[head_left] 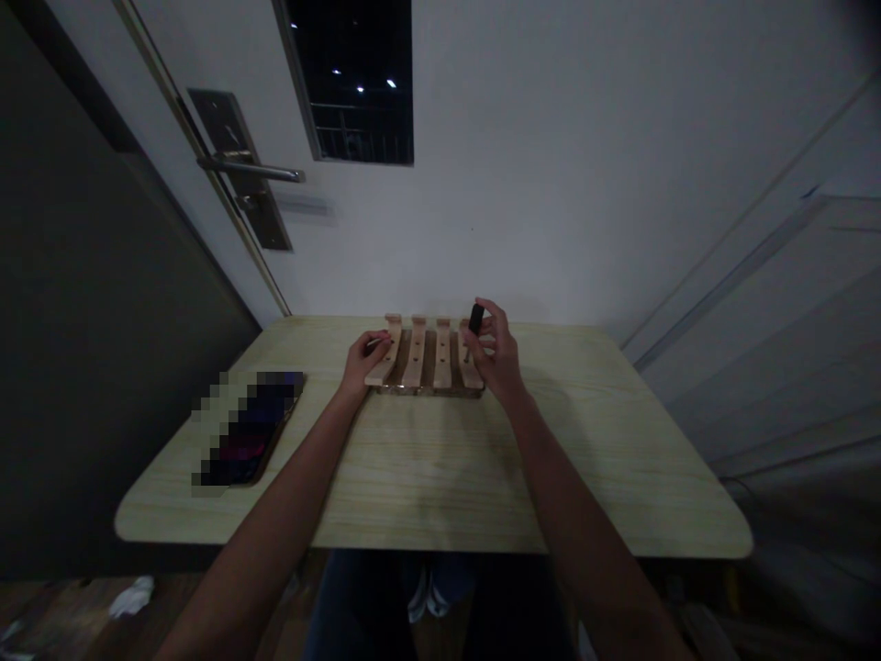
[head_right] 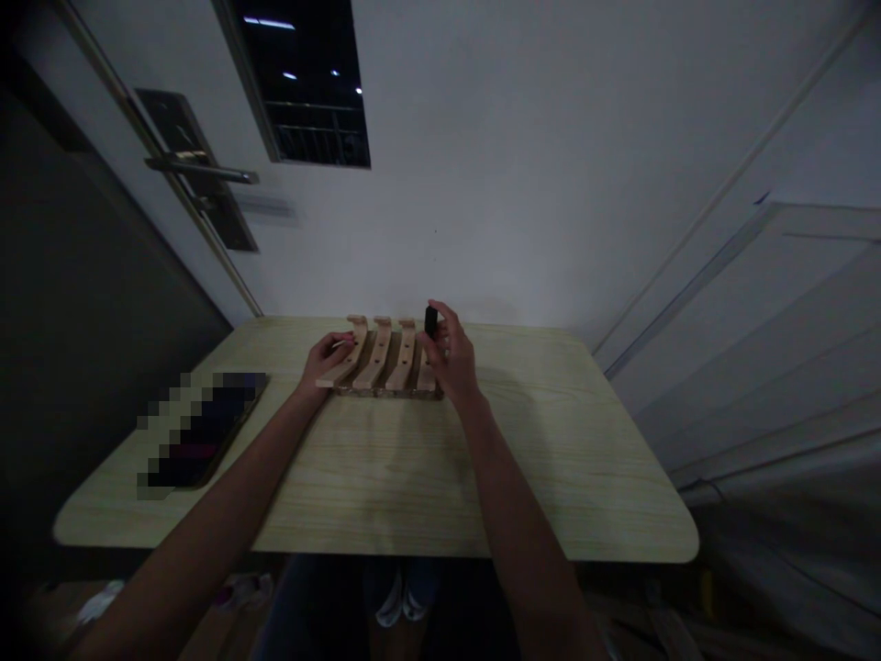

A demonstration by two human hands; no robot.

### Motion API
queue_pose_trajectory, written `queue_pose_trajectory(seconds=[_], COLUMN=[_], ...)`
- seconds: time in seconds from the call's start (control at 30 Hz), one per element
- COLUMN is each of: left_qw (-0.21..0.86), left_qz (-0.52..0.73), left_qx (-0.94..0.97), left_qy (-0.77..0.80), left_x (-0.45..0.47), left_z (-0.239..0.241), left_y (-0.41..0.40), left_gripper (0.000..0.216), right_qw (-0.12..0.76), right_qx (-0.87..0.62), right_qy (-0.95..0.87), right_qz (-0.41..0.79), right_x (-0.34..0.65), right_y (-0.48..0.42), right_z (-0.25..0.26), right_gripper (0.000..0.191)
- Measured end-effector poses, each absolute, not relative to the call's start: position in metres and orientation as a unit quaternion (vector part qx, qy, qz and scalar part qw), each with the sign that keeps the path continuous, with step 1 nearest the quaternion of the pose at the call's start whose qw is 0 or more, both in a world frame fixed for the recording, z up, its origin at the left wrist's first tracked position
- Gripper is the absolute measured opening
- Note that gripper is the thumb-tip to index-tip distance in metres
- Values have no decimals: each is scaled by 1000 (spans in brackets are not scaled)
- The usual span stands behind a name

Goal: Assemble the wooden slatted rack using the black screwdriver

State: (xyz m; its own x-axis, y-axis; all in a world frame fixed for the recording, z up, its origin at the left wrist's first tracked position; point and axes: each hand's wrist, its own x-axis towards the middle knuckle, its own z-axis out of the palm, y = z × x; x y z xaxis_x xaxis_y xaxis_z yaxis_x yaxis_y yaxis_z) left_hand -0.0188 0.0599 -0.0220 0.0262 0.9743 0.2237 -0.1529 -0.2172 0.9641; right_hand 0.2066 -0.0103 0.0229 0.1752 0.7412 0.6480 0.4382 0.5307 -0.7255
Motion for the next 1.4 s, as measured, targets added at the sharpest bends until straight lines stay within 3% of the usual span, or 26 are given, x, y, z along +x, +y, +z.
queue_pose_trajectory(seconds=[0.2,0.5,0.8,1.07,1.2,1.4], left_qw=[481,479,480,486,486,491], left_qz=[577,579,579,572,575,574], left_qx=[530,528,529,518,517,518], left_qy=[393,395,393,411,407,401], left_x=[-19,-19,-18,-17,-17,-17], left_z=[-25,-25,-21,-17,-17,-18], left_y=[62,63,60,57,57,56], left_gripper=[40,39,37,39,41,42], right_qw=[586,611,592,626,635,619], right_qx=[-427,-466,-383,-456,-464,-443], right_qy=[-662,-627,-670,-623,-608,-633], right_qz=[190,130,235,106,115,145], right_x=[209,205,217,210,207,212], right_y=[-15,-5,-10,-10,-11,-11], right_z=[26,23,26,25,26,25], right_gripper=[48,48,47,42,49,43])
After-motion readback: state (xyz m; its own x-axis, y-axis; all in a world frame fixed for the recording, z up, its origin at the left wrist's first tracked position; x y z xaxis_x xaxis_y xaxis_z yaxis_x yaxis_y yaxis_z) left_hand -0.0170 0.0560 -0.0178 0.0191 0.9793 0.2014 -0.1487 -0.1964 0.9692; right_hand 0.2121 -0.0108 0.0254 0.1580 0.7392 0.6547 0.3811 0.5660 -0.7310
